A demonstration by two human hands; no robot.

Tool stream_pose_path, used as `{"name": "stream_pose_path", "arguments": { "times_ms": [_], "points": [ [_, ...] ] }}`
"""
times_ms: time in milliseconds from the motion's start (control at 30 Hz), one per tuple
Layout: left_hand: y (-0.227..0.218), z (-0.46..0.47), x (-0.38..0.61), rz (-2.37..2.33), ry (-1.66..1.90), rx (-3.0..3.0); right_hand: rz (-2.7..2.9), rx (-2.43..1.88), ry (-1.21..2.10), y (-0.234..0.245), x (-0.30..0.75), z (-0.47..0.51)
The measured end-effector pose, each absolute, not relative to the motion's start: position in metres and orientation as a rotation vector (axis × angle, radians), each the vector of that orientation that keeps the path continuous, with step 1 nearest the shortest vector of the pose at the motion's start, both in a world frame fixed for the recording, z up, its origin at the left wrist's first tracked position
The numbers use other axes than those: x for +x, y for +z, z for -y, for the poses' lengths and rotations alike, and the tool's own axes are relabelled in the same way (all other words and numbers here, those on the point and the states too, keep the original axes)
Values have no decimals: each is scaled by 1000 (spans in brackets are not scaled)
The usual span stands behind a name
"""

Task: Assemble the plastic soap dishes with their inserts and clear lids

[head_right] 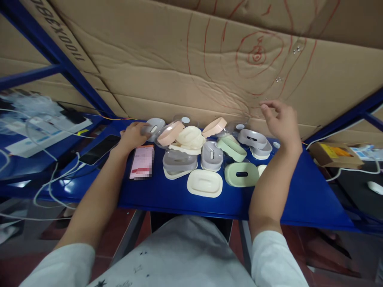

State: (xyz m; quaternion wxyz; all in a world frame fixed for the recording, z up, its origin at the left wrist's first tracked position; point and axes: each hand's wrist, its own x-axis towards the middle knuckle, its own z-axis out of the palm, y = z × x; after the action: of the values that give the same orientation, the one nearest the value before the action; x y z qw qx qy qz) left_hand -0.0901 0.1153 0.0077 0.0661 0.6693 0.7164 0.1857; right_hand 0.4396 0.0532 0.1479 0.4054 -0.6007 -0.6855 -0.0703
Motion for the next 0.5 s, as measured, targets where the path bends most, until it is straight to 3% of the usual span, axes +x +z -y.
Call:
{"name": "stream_pose_path", "arguments": {
  "times_ms": [500],
  "points": [
    [-4, -121, -84, -1969, 503, 2180, 1626, -1338, -256, 152, 425, -55]
  ]
}}
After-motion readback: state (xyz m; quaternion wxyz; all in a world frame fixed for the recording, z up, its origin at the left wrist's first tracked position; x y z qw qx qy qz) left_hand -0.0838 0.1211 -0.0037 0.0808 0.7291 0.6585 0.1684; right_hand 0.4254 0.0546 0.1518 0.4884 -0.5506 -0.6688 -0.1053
